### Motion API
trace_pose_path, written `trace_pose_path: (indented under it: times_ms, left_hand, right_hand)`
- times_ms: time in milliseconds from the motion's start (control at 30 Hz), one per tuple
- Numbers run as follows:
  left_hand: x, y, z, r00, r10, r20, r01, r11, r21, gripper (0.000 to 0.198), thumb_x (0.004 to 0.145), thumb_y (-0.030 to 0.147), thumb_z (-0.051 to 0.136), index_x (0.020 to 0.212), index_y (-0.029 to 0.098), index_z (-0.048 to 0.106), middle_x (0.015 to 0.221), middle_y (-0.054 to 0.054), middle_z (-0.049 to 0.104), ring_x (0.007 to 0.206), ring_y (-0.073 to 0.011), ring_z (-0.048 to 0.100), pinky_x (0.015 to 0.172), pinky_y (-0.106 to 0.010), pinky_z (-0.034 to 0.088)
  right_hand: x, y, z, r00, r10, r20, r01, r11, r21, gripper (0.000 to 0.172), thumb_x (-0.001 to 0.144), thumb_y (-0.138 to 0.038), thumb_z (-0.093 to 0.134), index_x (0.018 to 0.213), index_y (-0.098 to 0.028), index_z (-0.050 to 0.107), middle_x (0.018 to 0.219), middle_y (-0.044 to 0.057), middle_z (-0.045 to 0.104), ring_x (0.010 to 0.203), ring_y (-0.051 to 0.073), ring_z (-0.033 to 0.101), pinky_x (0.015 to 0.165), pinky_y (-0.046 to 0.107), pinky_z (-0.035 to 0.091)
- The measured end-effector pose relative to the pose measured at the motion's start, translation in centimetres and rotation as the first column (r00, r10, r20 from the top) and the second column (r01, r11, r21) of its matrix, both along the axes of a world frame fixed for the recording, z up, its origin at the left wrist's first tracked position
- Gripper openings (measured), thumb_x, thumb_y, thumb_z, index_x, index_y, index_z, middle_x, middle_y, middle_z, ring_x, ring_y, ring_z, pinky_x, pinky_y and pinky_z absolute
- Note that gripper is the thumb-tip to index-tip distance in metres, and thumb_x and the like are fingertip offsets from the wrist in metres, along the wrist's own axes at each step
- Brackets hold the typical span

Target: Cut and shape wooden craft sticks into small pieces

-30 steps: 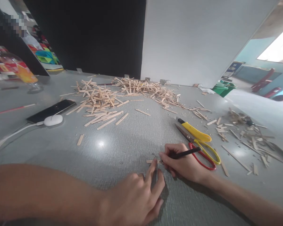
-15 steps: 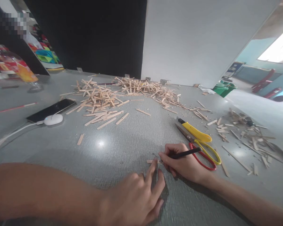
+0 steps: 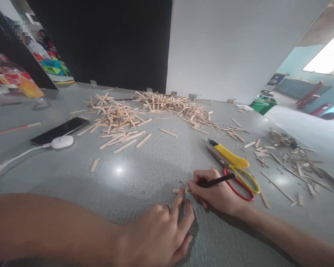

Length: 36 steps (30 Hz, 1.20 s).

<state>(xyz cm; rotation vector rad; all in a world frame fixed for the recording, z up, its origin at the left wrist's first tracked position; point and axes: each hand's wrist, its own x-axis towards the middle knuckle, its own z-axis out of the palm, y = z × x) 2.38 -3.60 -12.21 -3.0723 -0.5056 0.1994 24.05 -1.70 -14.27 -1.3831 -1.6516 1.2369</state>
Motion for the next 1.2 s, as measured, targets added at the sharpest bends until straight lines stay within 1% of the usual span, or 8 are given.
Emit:
trace_pose_path:
  times_ms: [167, 300, 433, 667, 867, 967, 1033, 1200]
  left_hand:
    - [0.06, 0.1, 0.04, 1.0, 0.001, -0.011, -0.001, 1.0, 0.008, 0.058, 0.105, 0.034, 0.042, 0.147, -0.006, 0.046, 0.143, -0.046, 0.047, 0.088, -0.0404, 0.079, 0.057, -0.044, 0.065]
    - [0.03, 0.03, -0.16, 1.0, -0.001, 0.002, 0.001, 1.0, 0.011, 0.059, 0.105, 0.035, 0.042, 0.147, -0.006, 0.046, 0.143, -0.046, 0.048, 0.098, -0.0443, 0.077, 0.057, -0.044, 0.066]
    - [-0.04, -0.06, -0.17, 1.0, 0.007, 0.0, -0.007, 1.0, 0.012, 0.059, 0.106, 0.036, 0.042, 0.148, -0.005, 0.047, 0.142, -0.046, 0.049, 0.091, -0.0419, 0.079, 0.057, -0.044, 0.066]
    - [0.03, 0.13, -0.13, 1.0, -0.001, -0.002, 0.001, 0.999, 0.044, 0.059, 0.105, 0.036, 0.042, 0.147, -0.005, 0.047, 0.141, -0.045, 0.051, 0.087, -0.0402, 0.079, 0.055, -0.042, 0.065]
    - [-0.06, 0.0, -0.38, 1.0, -0.017, 0.021, 0.016, 0.998, 0.054, 0.06, 0.106, 0.036, 0.04, 0.147, -0.008, 0.045, 0.143, -0.045, 0.048, 0.093, -0.042, 0.078, 0.054, -0.042, 0.065]
    - [-0.11, -0.01, -0.51, 0.999, -0.02, 0.029, 0.019, 0.998, 0.052, 0.06, 0.106, 0.035, 0.04, 0.147, -0.008, 0.045, 0.143, -0.045, 0.048, 0.093, -0.0418, 0.078, 0.053, -0.041, 0.064]
    - [-0.13, 0.0, -0.61, 0.999, -0.021, 0.036, 0.019, 0.998, 0.053, 0.06, 0.105, 0.034, 0.04, 0.147, -0.008, 0.045, 0.143, -0.045, 0.048, 0.092, -0.0415, 0.078, 0.054, -0.042, 0.065]
    - [-0.05, 0.02, -0.52, 0.999, -0.04, 0.027, 0.038, 0.997, 0.071, 0.058, 0.106, 0.035, 0.04, 0.144, -0.008, 0.049, 0.142, -0.045, 0.049, 0.1, -0.0436, 0.077, 0.056, -0.041, 0.065]
  right_hand:
    - [0.06, -0.05, -0.07, 1.0, 0.002, -0.008, -0.002, 1.0, 0.003, 0.042, 0.096, -0.033, 0.064, 0.059, -0.024, 0.046, 0.043, -0.007, 0.052, 0.033, 0.007, 0.048, 0.033, 0.018, 0.032]
    - [0.09, -0.07, -0.09, 1.0, 0.004, -0.022, -0.004, 1.0, -0.001, 0.042, 0.096, -0.035, 0.065, 0.059, -0.024, 0.047, 0.043, -0.007, 0.052, 0.033, 0.008, 0.048, 0.033, 0.018, 0.033]
    - [0.18, -0.06, -0.28, 0.999, 0.0, -0.037, 0.0, 1.0, -0.013, 0.04, 0.096, -0.036, 0.065, 0.062, -0.024, 0.046, 0.045, -0.007, 0.055, 0.033, 0.008, 0.05, 0.032, 0.018, 0.034]
    - [0.12, -0.07, -0.38, 0.999, -0.019, -0.04, 0.018, 0.999, -0.029, 0.04, 0.096, -0.037, 0.063, 0.062, -0.024, 0.046, 0.045, -0.007, 0.054, 0.032, 0.007, 0.049, 0.031, 0.017, 0.032]
    - [0.03, -0.14, -0.16, 0.999, -0.02, -0.029, 0.02, 1.0, -0.023, 0.041, 0.096, -0.038, 0.065, 0.062, -0.024, 0.047, 0.044, -0.007, 0.053, 0.032, 0.008, 0.048, 0.033, 0.018, 0.033]
    - [0.03, -0.22, -0.16, 1.0, -0.017, -0.018, 0.017, 1.0, -0.011, 0.041, 0.095, -0.037, 0.065, 0.061, -0.024, 0.047, 0.043, -0.007, 0.053, 0.033, 0.007, 0.048, 0.033, 0.018, 0.032]
    - [0.04, -0.22, -0.2, 1.0, -0.014, -0.011, 0.014, 1.0, -0.007, 0.04, 0.095, -0.037, 0.065, 0.061, -0.023, 0.048, 0.043, -0.006, 0.053, 0.033, 0.007, 0.048, 0.032, 0.017, 0.032]
    - [0.03, -0.13, -0.16, 1.0, -0.012, 0.013, 0.012, 1.0, 0.005, 0.04, 0.095, -0.033, 0.064, 0.06, -0.024, 0.046, 0.043, -0.007, 0.05, 0.033, 0.007, 0.049, 0.032, 0.016, 0.031]
